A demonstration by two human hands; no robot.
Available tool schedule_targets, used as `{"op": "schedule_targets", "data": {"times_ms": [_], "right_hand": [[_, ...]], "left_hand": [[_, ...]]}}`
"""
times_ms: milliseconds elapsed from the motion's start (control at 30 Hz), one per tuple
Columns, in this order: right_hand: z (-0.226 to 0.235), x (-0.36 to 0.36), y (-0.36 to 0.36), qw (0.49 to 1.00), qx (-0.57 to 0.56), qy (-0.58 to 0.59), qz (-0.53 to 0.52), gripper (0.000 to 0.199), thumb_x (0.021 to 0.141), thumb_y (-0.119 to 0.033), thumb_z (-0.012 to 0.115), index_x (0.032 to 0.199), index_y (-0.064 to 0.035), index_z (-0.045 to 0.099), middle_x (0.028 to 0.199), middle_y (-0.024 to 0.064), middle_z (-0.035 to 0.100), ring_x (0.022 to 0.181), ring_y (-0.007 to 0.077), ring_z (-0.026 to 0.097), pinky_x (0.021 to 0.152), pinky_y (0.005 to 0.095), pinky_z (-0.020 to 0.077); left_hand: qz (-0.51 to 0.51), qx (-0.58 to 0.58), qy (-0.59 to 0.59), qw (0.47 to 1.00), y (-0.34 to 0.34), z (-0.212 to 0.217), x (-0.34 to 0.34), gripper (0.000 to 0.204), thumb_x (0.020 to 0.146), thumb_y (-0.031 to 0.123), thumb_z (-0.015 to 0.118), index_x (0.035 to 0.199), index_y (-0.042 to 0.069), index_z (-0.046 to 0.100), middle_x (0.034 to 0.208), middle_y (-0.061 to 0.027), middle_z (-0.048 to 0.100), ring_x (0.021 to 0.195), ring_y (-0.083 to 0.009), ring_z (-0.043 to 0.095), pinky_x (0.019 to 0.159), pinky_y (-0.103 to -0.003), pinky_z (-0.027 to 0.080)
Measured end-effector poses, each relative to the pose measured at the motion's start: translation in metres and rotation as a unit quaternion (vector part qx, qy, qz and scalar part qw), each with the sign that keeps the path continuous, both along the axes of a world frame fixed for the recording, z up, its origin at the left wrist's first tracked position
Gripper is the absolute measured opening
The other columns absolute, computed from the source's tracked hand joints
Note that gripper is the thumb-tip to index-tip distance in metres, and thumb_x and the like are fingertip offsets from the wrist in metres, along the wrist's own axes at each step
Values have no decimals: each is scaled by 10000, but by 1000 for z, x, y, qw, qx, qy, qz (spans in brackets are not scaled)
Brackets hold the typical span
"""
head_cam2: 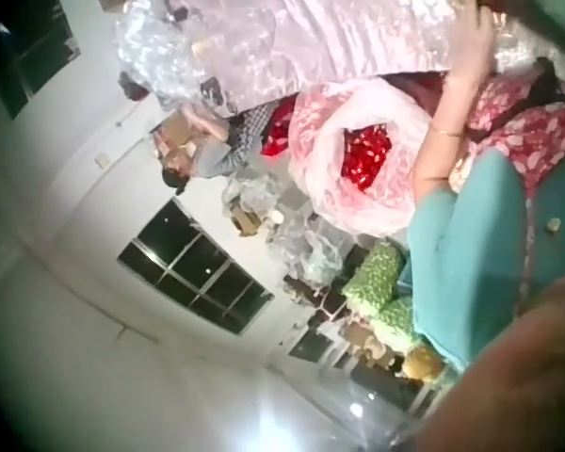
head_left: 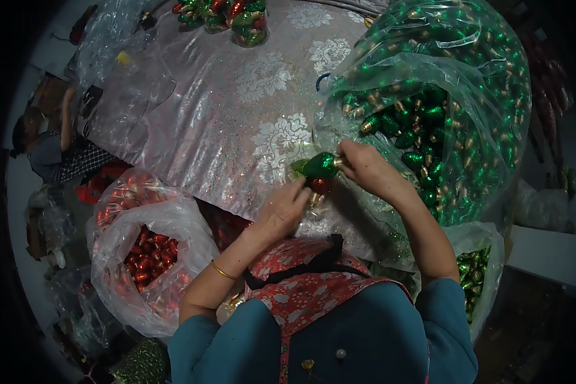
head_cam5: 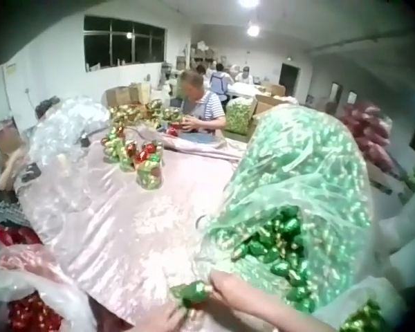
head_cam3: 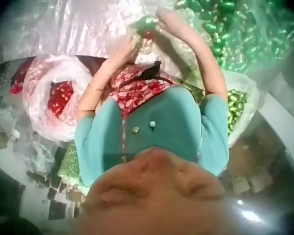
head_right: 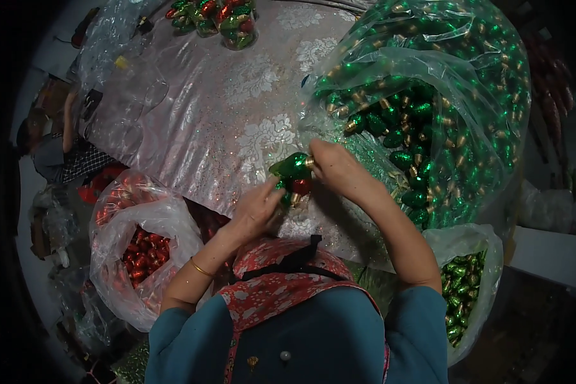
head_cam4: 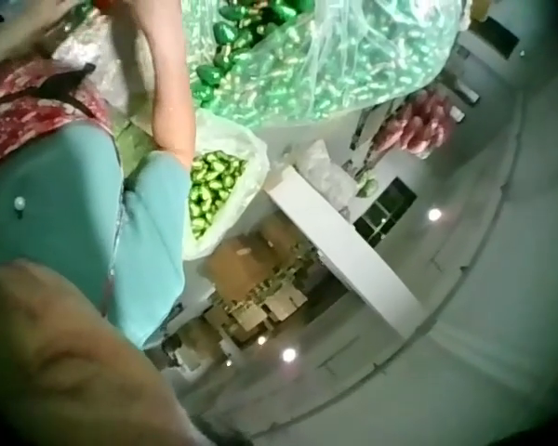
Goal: The person packages small red and green ornaments into plastic bags by hand.
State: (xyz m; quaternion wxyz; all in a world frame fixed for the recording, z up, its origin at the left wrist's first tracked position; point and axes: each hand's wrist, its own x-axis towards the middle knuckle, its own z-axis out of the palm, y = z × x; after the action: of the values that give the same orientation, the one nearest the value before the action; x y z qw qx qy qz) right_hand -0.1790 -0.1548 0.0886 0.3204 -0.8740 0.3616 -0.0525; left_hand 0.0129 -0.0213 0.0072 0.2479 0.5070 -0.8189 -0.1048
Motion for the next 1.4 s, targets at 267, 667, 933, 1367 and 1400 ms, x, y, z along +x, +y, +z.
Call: {"op": "schedule_targets", "data": {"times_ms": [267,667,933,1367,1400], "right_hand": [[-46,10,-10,934,244,-244,-94,207,853,-83,578,995,8,459,841,191,584,777,345,596,669,383,464],[-29,29,-4,990,-84,5,109,121,815,-73,527,886,0,463,811,216,593,758,392,597,636,439,475],[-37,47,16,990,-94,24,99,144,824,-105,531,859,11,453,766,225,587,694,408,592,585,475,465],[-31,71,22,982,-153,71,90,125,797,-51,480,848,45,541,766,254,591,713,409,617,616,443,506],[-34,74,21,982,-153,72,86,125,797,-51,480,848,45,541,766,254,591,713,409,617,616,443,506]], "left_hand": [[21,95,-3,995,10,6,-40,342,704,106,602,1034,32,546,946,-134,534,873,-296,540,733,-418,452],[86,-47,-126,987,6,12,-2,463,737,89,551,1190,4,505,1101,-148,538,1088,-296,483,1003,-460,313],[97,-78,-100,987,-7,1,21,248,743,68,524,982,10,548,917,-135,535,948,-286,524,1004,-477,333],[-40,-69,-41,996,-27,-17,49,48,710,66,551,755,64,532,743,-65,476,748,-213,508,712,-345,410],[-47,-82,-43,995,-28,-18,49,51,708,74,552,754,65,531,744,-62,481,751,-208,511,690,-335,404]]}}
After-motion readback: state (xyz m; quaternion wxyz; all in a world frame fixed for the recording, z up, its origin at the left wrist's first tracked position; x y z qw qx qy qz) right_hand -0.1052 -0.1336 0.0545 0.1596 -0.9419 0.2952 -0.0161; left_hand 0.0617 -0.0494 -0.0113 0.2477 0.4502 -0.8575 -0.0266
